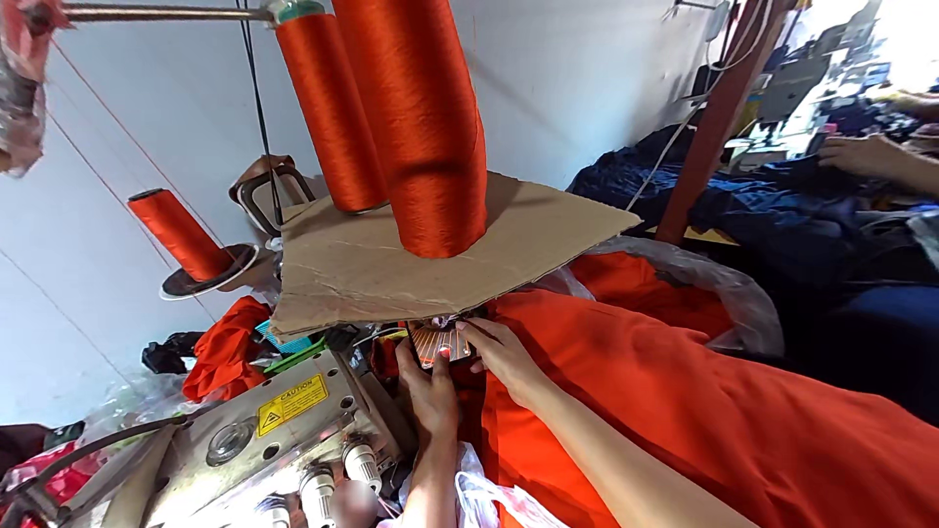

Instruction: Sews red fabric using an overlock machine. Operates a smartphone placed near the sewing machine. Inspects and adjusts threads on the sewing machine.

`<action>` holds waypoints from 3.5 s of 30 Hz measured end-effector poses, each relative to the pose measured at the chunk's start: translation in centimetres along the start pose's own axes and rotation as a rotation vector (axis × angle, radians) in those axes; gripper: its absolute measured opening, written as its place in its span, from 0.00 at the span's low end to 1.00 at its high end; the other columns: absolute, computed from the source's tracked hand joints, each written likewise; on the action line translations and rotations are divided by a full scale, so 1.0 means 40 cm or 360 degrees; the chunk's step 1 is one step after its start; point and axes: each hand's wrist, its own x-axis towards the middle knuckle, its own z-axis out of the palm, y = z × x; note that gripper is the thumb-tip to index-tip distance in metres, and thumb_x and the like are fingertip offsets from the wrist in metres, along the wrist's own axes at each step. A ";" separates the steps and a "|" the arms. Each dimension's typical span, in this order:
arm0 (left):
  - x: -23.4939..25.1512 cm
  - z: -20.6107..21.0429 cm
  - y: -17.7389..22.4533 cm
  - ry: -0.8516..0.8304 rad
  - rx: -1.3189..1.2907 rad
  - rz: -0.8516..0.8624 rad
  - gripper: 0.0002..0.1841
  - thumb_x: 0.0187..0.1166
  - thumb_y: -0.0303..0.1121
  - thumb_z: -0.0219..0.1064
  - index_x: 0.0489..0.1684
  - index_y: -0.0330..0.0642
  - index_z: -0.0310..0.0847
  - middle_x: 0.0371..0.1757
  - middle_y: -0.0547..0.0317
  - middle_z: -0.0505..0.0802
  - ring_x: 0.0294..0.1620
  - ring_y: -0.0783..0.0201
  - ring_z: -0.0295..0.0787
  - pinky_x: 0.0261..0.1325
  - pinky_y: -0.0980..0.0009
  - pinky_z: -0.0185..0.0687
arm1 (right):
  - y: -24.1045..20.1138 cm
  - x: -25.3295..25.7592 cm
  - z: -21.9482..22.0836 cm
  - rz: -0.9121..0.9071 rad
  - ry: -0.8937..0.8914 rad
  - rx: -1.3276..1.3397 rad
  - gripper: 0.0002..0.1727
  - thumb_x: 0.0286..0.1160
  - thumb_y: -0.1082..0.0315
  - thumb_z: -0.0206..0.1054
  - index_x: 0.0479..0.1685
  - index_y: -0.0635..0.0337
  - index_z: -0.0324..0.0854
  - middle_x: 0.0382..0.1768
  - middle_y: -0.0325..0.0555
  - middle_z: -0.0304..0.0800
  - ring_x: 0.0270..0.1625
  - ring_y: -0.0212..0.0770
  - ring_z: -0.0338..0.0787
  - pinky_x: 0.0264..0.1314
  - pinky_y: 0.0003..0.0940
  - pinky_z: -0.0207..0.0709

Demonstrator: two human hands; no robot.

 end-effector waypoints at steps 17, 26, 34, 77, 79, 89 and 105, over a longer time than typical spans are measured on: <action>-0.009 -0.013 -0.016 -0.0068 -0.0093 0.0081 0.28 0.78 0.19 0.63 0.80 0.29 0.66 0.70 0.37 0.84 0.69 0.56 0.83 0.72 0.60 0.77 | 0.007 0.003 -0.001 -0.0026 0.0013 0.0003 0.21 0.92 0.58 0.56 0.66 0.65 0.82 0.51 0.54 0.86 0.43 0.41 0.85 0.45 0.37 0.79; -0.010 -0.019 -0.025 -0.0086 -0.0067 0.0127 0.28 0.77 0.17 0.58 0.81 0.29 0.66 0.71 0.37 0.84 0.71 0.57 0.81 0.73 0.62 0.75 | 0.005 0.002 0.000 -0.0008 0.0009 0.0039 0.20 0.92 0.58 0.56 0.66 0.65 0.82 0.52 0.54 0.86 0.43 0.41 0.86 0.44 0.36 0.80; -0.014 -0.021 -0.023 -0.0106 -0.0056 0.0133 0.28 0.76 0.15 0.57 0.81 0.27 0.65 0.72 0.36 0.83 0.72 0.57 0.81 0.74 0.62 0.74 | 0.018 0.010 0.008 -0.0078 0.0073 -0.0049 0.18 0.86 0.60 0.65 0.64 0.63 0.83 0.54 0.54 0.90 0.55 0.44 0.88 0.61 0.45 0.78; -0.010 -0.011 -0.015 -0.0069 0.0017 0.0097 0.21 0.81 0.16 0.60 0.73 0.28 0.72 0.64 0.39 0.88 0.65 0.55 0.86 0.70 0.58 0.80 | 0.013 0.008 -0.002 -0.0262 0.0132 -0.0050 0.20 0.89 0.63 0.60 0.73 0.65 0.76 0.56 0.56 0.88 0.56 0.44 0.86 0.61 0.46 0.77; -0.012 -0.015 -0.015 -0.0081 -0.0011 0.0110 0.20 0.84 0.17 0.56 0.73 0.27 0.73 0.66 0.39 0.87 0.67 0.56 0.85 0.71 0.59 0.78 | 0.014 0.010 -0.002 -0.0279 0.0134 -0.0040 0.19 0.89 0.63 0.60 0.71 0.64 0.77 0.54 0.54 0.89 0.54 0.42 0.86 0.59 0.44 0.77; -0.018 -0.021 -0.009 -0.0122 -0.0051 0.0079 0.26 0.78 0.12 0.55 0.78 0.27 0.68 0.71 0.37 0.84 0.70 0.56 0.83 0.72 0.61 0.77 | 0.006 0.007 -0.002 -0.0244 0.0126 -0.0035 0.21 0.89 0.63 0.60 0.74 0.66 0.76 0.61 0.58 0.87 0.59 0.45 0.85 0.63 0.45 0.76; -0.014 -0.018 -0.019 -0.0120 0.0038 0.0124 0.25 0.78 0.14 0.59 0.77 0.28 0.69 0.69 0.38 0.86 0.68 0.56 0.84 0.71 0.60 0.78 | -0.011 0.015 -0.065 -0.0029 -0.0232 -0.0334 0.25 0.82 0.70 0.67 0.77 0.65 0.73 0.63 0.60 0.84 0.60 0.52 0.87 0.63 0.50 0.80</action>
